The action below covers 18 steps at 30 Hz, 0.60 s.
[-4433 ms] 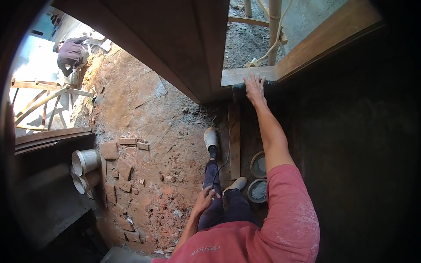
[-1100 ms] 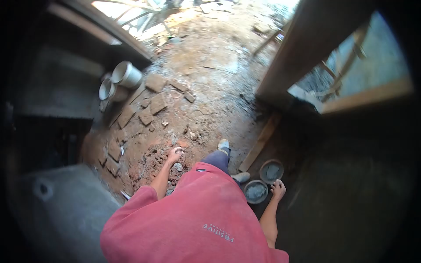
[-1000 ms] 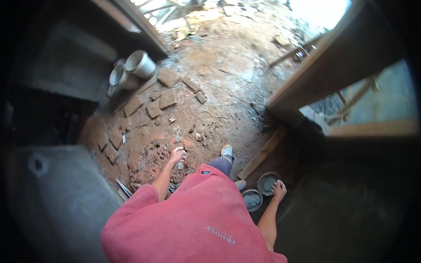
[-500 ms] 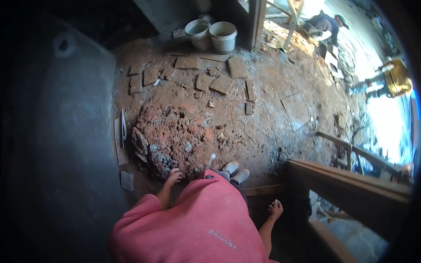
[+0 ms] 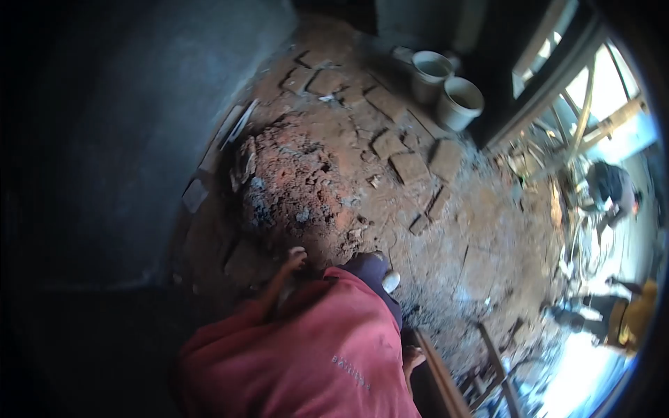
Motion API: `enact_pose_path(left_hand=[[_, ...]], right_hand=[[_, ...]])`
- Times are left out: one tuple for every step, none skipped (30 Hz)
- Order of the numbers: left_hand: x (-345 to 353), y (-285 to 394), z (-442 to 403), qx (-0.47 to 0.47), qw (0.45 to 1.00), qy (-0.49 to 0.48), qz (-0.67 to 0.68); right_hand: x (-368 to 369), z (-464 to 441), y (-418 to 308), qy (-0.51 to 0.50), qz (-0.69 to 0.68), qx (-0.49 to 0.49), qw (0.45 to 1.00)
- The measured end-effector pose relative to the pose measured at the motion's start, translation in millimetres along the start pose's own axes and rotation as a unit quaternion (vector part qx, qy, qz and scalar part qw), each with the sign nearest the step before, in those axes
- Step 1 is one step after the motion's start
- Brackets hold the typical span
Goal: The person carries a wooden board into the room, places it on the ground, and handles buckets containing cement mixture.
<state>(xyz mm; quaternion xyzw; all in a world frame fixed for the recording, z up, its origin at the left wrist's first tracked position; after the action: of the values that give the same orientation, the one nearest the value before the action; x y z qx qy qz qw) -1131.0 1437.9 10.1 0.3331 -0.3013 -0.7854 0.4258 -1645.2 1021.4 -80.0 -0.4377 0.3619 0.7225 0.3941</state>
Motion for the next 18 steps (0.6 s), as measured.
enact_pose_path(left_hand=[[12.8, 8.0, 9.3, 0.021, 0.999, -0.002, -0.034], [16.7, 17.2, 23.1, 0.016, 0.999, 0.009, -0.027], [26.5, 28.4, 39.3, 0.048, 0.998, -0.018, -0.038], [40.4, 31.1, 46.6, 0.082, 0.995, -0.045, -0.047], [46.9, 23.9, 50.5, 0.079, 0.995, -0.041, -0.037], [48.3, -1.6, 49.3, 0.139, 0.988, -0.036, -0.063], [53.1, -23.1, 50.6, 0.199, 0.975, -0.035, -0.088], [58.7, -42.9, 55.4, 0.157, 0.985, 0.009, 0.066], [61.7, -58.5, 61.7, 0.109, 0.969, 0.052, 0.216], [57.2, -69.9, 70.5, 0.120, 0.990, 0.025, 0.072], [56.3, -73.7, 69.2, 0.131, 0.989, -0.002, -0.073], [59.7, -56.4, 80.7, -0.013, 1.000, 0.023, 0.012], [61.3, -17.9, 95.9, -0.157, 0.982, 0.047, 0.096], [62.9, -42.2, 85.0, -0.177, 0.968, 0.055, 0.168], [62.5, -58.1, 80.0, -0.195, 0.950, 0.063, 0.237], [60.2, -54.4, 68.0, -0.191, 0.951, 0.059, 0.234], [55.2, -48.4, 51.6, -0.206, 0.953, 0.054, 0.215], [49.6, -42.1, 28.5, -0.216, 0.955, 0.048, 0.197]], right_hand=[[-18.9, -29.5, -1.9, -0.148, -0.377, 0.128, 0.905], [-67.3, -52.1, -16.9, -0.164, -0.699, 0.267, 0.643], [-104.4, -92.8, -23.9, -0.115, -0.595, 0.210, 0.767], [-136.9, -139.8, -26.0, -0.058, -0.474, 0.143, 0.867], [-165.7, -177.7, -38.7, -0.019, -0.447, 0.033, 0.894], [-191.8, -210.0, -52.7, 0.020, -0.415, -0.074, 0.907], [-208.6, -244.3, -61.9, -0.039, -0.370, -0.082, 0.925], [-226.8, -272.0, -73.6, -0.099, -0.322, -0.086, 0.938], [-257.6, -280.6, -89.6, -0.131, -0.410, -0.007, 0.902], [-293.3, -279.6, -113.0, -0.158, -0.493, 0.072, 0.853], [-309.9, -294.9, -131.5, -0.160, -0.493, 0.069, 0.853], [-322.1, -310.1, -149.1, -0.163, -0.493, 0.066, 0.852], [-331.5, -321.8, -170.2, -0.152, -0.494, 0.079, 0.853], [-337.3, -331.9, -191.2, -0.168, -0.503, 0.078, 0.844], [-342.0, -341.6, -211.9, -0.184, -0.500, 0.076, 0.843], [-338.8, -351.6, -231.5, -0.199, -0.501, 0.075, 0.839], [-325.0, -370.2, -244.4, -0.222, -0.459, 0.046, 0.859], [-303.8, -389.6, -251.6, -0.236, -0.477, -0.018, 0.846]])
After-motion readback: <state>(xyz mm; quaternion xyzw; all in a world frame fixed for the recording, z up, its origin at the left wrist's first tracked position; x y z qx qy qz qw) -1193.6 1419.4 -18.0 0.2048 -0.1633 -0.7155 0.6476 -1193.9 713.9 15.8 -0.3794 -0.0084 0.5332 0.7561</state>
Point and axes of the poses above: each hand's wrist, its own z-axis away from the middle knuckle, its own x-axis out of the palm, y = z × x, the point moved 4 cm from there along -z, towards the middle knuckle, and after that the axes turned 15 degrees about x, right-handed, at the moved point
